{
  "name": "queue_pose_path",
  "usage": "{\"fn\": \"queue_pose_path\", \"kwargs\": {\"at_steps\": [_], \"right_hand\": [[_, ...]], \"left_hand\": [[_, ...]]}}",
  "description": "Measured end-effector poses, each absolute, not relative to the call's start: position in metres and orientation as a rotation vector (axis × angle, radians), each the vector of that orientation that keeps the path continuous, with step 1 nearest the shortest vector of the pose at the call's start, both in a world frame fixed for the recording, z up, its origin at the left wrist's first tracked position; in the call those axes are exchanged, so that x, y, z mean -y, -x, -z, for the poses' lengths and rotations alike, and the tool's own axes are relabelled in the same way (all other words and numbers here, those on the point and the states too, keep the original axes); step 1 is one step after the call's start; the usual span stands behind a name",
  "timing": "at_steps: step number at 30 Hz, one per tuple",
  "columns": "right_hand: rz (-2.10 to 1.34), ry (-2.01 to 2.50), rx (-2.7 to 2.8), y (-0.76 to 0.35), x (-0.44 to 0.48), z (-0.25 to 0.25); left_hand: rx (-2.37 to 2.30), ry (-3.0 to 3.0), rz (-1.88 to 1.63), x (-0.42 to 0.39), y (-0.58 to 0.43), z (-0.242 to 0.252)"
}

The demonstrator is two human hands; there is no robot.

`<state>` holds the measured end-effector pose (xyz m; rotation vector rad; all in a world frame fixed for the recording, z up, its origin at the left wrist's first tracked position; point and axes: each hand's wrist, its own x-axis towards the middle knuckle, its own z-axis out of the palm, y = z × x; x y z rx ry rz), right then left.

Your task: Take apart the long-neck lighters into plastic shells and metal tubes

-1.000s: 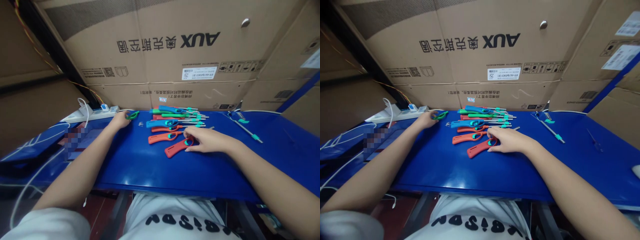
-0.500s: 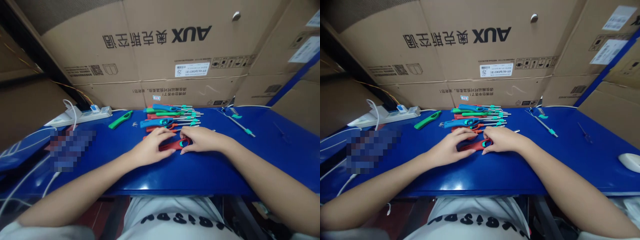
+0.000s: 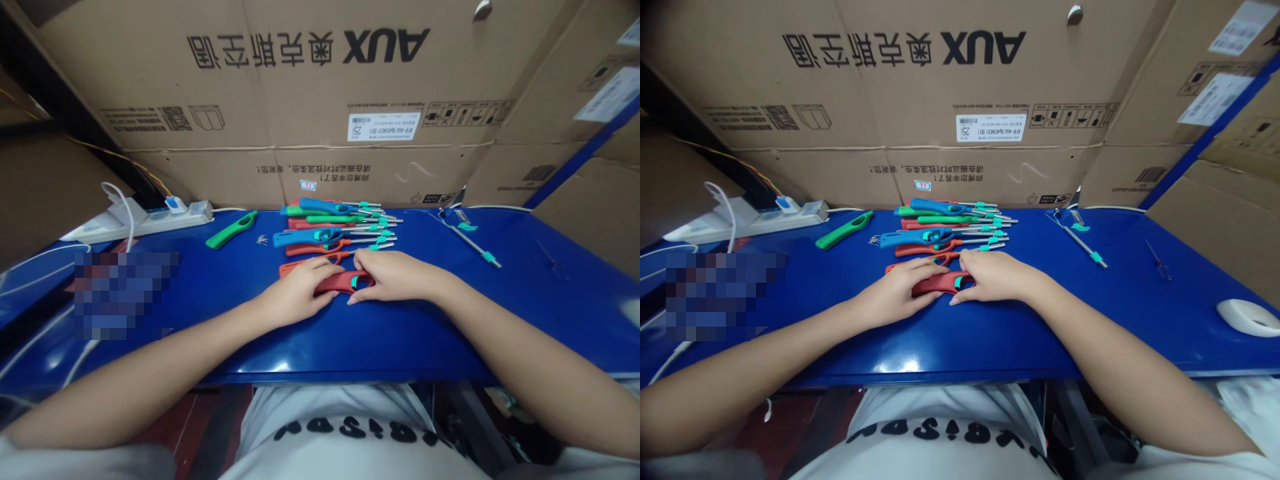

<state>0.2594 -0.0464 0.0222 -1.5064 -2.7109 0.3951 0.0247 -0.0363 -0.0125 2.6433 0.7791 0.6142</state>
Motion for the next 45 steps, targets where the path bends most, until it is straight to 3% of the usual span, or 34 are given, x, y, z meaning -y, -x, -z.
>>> {"fn": "queue_pose_path", "kwargs": {"at_steps": [5,12,20,27,32,45], "right_hand": [[-0.488,1.489,2.666,-0.264,0.046,-0.027],[-0.983,1.309,2.563,-0.296,0.030,-0.029],[-1.053,1.189,2.313,-0.294,0.029,-0.027],[-0.590,1.179,2.510,-0.292,0.024,-0.019],[-0.494,1.190,2.581,-0.292,0.025,-0.018],[-0.244,1.004,2.449,-0.281,0.038,-0.028]], "left_hand": [[-0.802,-2.615,-0.639,0.036,-0.028,0.012],[-0.771,-2.554,-0.686,0.034,-0.025,0.011],[-0.816,-2.434,-0.765,0.033,-0.024,0.012],[-0.889,-2.114,-0.923,0.031,-0.027,0.012],[-0.773,-1.811,-1.129,0.022,-0.026,0.014],[-0.912,-2.404,-0.896,0.026,-0.023,0.009]]}}
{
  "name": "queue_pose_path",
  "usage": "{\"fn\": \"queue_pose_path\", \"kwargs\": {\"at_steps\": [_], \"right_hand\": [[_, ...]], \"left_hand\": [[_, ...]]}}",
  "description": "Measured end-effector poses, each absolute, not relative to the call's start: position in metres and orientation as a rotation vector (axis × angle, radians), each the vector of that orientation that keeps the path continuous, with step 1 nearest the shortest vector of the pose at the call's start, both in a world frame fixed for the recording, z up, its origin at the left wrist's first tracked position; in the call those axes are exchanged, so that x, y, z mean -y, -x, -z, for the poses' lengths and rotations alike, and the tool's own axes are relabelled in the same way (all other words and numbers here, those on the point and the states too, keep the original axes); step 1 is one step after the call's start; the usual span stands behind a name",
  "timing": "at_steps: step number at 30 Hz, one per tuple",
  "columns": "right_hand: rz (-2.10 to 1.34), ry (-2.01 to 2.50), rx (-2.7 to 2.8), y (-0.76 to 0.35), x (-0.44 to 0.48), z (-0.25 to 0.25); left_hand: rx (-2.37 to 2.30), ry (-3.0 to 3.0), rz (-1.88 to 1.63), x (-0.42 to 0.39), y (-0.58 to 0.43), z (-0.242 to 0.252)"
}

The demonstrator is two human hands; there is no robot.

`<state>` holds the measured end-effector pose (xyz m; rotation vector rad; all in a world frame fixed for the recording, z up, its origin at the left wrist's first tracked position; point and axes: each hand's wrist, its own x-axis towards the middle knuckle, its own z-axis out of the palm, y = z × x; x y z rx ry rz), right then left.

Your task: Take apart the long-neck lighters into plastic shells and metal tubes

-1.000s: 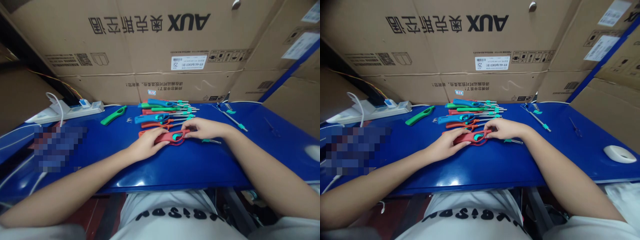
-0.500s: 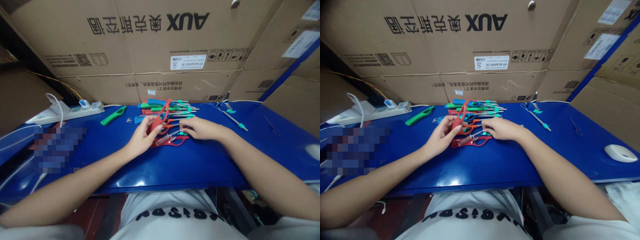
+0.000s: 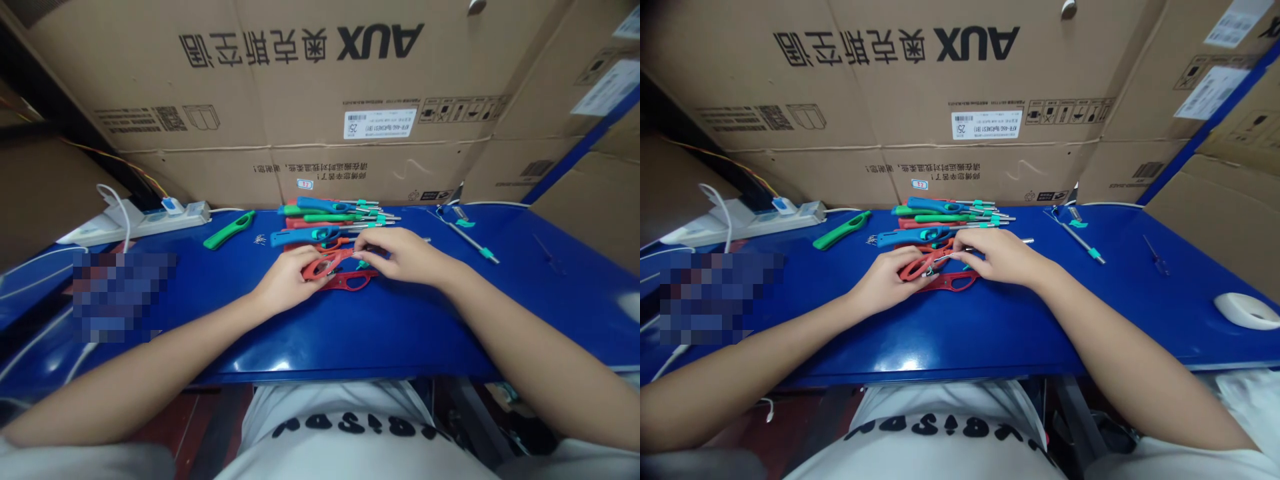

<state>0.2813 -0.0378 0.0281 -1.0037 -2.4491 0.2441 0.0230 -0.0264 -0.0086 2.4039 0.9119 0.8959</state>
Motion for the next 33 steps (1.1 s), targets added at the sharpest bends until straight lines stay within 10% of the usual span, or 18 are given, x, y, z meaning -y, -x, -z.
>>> {"fn": "queue_pose_path", "kwargs": {"at_steps": [33], "right_hand": [[-0.654,1.183,2.326,-0.266,0.039,-0.018]], "left_hand": [[-0.834,-1.884,-0.893,0.034,-0.031,0.006]]}}
